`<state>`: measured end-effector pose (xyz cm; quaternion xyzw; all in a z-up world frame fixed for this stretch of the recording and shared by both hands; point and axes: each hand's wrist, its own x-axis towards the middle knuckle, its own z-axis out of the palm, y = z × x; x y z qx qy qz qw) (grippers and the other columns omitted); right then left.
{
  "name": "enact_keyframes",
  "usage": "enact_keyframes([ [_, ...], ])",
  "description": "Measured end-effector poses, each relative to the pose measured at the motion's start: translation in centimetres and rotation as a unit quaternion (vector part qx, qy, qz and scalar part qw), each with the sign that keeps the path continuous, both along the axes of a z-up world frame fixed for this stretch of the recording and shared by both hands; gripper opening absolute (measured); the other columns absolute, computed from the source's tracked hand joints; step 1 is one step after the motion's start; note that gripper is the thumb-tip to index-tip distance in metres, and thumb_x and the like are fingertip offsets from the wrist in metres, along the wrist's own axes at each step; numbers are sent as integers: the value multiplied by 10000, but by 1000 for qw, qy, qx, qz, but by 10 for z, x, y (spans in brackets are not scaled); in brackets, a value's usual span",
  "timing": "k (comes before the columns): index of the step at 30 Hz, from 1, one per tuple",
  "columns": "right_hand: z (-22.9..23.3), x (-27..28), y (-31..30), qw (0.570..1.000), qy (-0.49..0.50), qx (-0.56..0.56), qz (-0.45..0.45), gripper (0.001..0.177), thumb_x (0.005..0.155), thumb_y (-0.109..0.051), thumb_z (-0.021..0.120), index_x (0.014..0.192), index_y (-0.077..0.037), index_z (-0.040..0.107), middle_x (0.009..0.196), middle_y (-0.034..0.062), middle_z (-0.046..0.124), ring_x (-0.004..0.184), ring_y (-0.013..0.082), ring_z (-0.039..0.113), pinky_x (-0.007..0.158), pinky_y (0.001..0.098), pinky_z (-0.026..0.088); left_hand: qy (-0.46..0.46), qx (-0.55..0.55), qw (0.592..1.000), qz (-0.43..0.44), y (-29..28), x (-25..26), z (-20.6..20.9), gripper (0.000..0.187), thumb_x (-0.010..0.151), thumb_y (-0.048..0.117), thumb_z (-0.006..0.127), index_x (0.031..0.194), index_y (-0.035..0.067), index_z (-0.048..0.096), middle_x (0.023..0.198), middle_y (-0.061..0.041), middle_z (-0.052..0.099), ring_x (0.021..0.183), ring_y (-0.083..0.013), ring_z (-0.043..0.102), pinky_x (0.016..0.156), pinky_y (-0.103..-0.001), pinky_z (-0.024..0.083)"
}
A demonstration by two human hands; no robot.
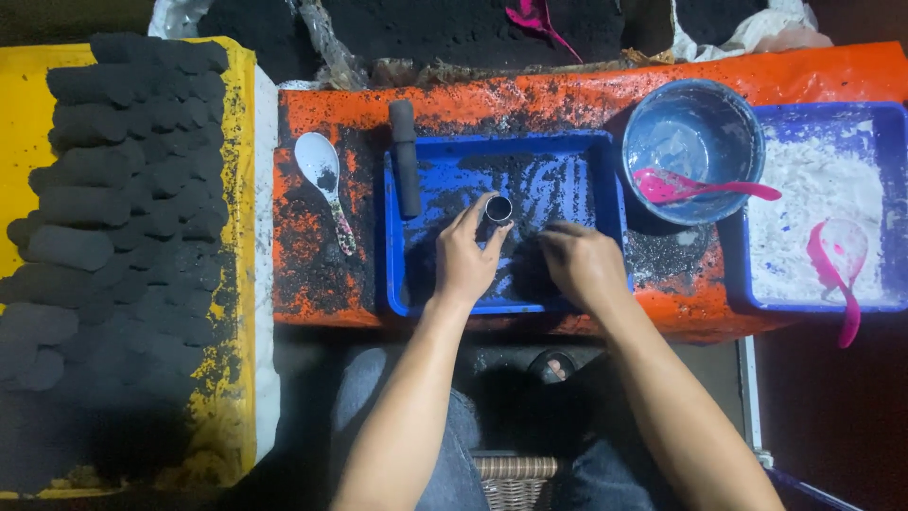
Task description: The person scoops a dark granular material into a cylindrical metal mold placed in a blue tray. They press the material down with a metal rod and then eject the formed cylindrical briquette onto a yellow tray. The process is repeated multiple times.
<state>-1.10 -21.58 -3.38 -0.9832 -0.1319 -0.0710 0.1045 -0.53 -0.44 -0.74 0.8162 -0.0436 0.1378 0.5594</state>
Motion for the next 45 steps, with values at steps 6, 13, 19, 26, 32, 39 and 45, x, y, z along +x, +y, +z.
enact_keyframes([
  [6,47,-13,31,993,113,-15,-12,399,881,-370,727,1229,-179,775,1317,99,729,1163,381,702,850,520,606,2,-6,1000,-1,1,0,6,442,889,128,808,1294,10,677,1131,-236,740,1065,-412,722,799,-455,653],
  [13,39,-38,20,984,174,-19,-26,259,836,-391,682,969,-218,822,872,96,799,829,379,771,695,481,617,-16,-8,1000,-1,-1,0,1,443,882,112,809,1291,6,679,1122,-228,743,1058,-414,723,808,-463,648],
  [19,56,-14,57,985,153,9,-80,463,742,-471,855,1034,-115,804,1039,185,725,977,410,731,807,477,608,-32,0,1000,0,-1,0,3,462,857,101,824,1287,15,680,1107,-224,746,1053,-412,725,810,-468,645],
  [26,8,-10,39,977,196,-63,-53,289,703,-324,838,966,-203,841,1054,76,746,928,360,763,792,469,636,-29,-1,1000,-2,0,1,0,462,857,108,823,1289,19,684,1106,-212,751,1058,-398,729,844,-472,629],
  [32,-3,1,-16,977,197,-71,-44,211,776,-321,775,924,-190,849,991,99,780,918,380,766,778,492,638,-29,-3,1000,1,0,1,-4,463,860,138,827,1292,47,688,1113,-187,753,1062,-381,730,846,-471,628],
  [39,33,-17,15,988,150,-36,-5,313,894,-348,669,1132,-199,807,1220,79,770,986,390,748,795,551,613,-18,-14,1000,-3,0,1,-4,453,866,142,812,1298,82,688,1109,-180,753,1064,-391,726,861,-479,618],
  [45,11,-24,-28,973,216,-74,40,243,757,-391,718,907,-234,827,913,47,817,903,326,773,795,506,627,-14,-20,1000,2,-2,1,-11,453,869,143,798,1307,117,684,1132,-158,751,1082,-365,727,881,-471,618],
])
